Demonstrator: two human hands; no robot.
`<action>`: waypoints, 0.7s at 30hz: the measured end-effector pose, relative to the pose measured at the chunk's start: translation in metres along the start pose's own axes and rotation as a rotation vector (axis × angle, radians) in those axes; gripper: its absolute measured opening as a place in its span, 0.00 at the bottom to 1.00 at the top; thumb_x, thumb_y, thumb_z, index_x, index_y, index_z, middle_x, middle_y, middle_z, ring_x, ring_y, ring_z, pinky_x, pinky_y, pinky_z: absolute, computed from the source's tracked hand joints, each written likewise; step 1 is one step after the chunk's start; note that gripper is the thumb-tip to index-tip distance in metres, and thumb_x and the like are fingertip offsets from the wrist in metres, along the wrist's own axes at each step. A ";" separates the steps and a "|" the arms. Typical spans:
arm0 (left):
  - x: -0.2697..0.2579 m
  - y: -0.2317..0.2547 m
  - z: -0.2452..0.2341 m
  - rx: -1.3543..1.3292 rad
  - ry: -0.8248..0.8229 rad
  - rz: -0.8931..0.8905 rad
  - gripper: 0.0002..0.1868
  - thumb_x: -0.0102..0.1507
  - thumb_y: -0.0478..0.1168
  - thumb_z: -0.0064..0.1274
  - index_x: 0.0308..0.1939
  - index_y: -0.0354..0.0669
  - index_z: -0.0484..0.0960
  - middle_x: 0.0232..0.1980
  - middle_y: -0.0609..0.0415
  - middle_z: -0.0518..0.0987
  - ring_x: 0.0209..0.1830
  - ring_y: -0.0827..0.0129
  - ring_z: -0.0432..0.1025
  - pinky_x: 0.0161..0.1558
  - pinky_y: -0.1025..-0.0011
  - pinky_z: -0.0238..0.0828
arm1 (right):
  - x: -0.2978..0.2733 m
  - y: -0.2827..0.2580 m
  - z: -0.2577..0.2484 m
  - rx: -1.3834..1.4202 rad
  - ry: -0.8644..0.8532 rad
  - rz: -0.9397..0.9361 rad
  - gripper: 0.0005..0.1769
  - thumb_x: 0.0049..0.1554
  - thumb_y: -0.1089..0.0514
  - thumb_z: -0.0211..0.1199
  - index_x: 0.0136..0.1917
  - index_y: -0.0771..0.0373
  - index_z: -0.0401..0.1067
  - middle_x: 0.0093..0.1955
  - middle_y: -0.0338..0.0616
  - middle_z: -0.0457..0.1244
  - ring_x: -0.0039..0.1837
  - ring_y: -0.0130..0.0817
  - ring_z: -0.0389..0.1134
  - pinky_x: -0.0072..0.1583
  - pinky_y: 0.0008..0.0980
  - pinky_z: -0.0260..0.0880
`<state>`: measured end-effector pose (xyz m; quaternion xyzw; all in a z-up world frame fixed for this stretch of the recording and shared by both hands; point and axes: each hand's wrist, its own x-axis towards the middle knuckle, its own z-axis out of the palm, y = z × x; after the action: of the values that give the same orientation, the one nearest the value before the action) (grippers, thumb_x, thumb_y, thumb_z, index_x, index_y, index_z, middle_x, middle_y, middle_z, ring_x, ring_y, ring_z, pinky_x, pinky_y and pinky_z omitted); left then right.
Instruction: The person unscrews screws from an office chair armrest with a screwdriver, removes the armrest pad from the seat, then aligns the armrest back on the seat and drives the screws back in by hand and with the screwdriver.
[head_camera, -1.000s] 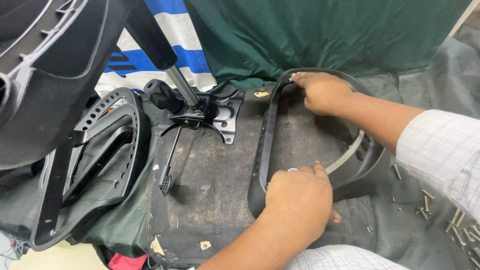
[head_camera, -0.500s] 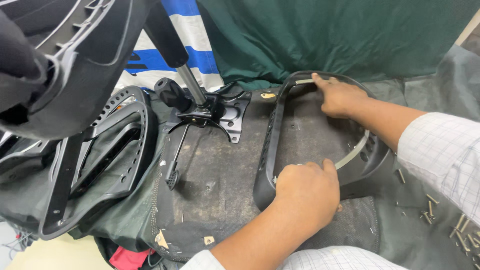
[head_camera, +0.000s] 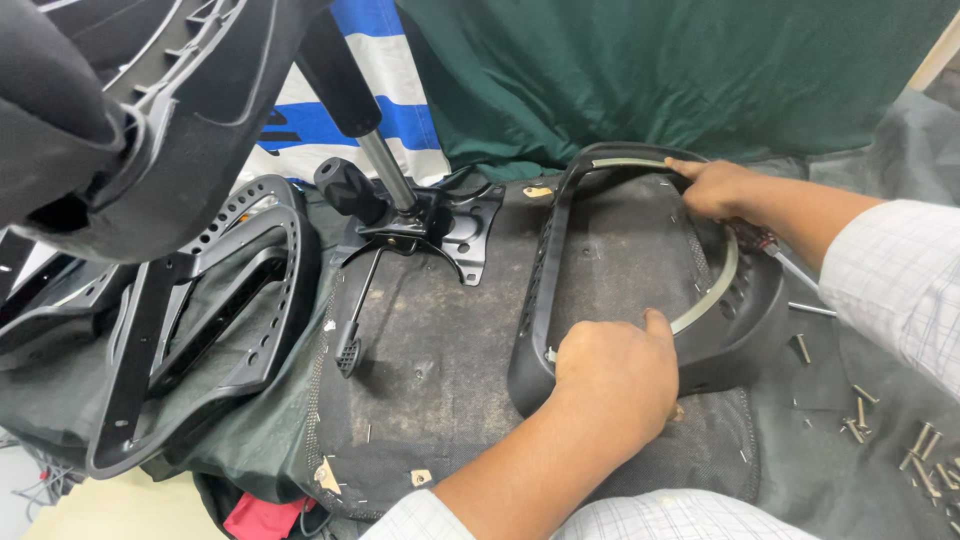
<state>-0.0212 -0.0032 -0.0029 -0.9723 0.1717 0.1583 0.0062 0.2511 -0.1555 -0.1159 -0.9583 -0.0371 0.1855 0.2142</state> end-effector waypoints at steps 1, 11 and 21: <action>0.000 0.000 -0.001 -0.011 -0.034 -0.009 0.48 0.59 0.56 0.62 0.73 0.30 0.61 0.46 0.45 0.84 0.46 0.58 0.81 0.42 0.62 0.77 | 0.000 0.002 0.000 0.003 -0.022 0.037 0.54 0.51 0.66 0.55 0.82 0.21 0.47 0.76 0.55 0.58 0.58 0.48 0.71 0.55 0.44 0.73; 0.018 0.005 0.013 0.009 0.036 0.049 0.49 0.58 0.45 0.61 0.77 0.33 0.54 0.49 0.41 0.80 0.44 0.55 0.79 0.42 0.62 0.77 | -0.004 -0.003 0.002 -0.189 -0.030 0.100 0.52 0.55 0.58 0.54 0.85 0.24 0.38 0.71 0.59 0.63 0.57 0.51 0.73 0.57 0.44 0.71; 0.045 0.016 0.032 -0.064 0.072 0.028 0.46 0.58 0.39 0.56 0.79 0.36 0.52 0.51 0.44 0.82 0.50 0.57 0.78 0.46 0.62 0.76 | 0.022 0.027 0.017 -0.215 0.010 0.118 0.26 0.53 0.56 0.56 0.61 0.67 0.79 0.57 0.58 0.73 0.56 0.50 0.76 0.57 0.46 0.73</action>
<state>0.0034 -0.0313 -0.0465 -0.9746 0.1801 0.1286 -0.0333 0.2655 -0.1695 -0.1490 -0.9772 0.0007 0.1881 0.0989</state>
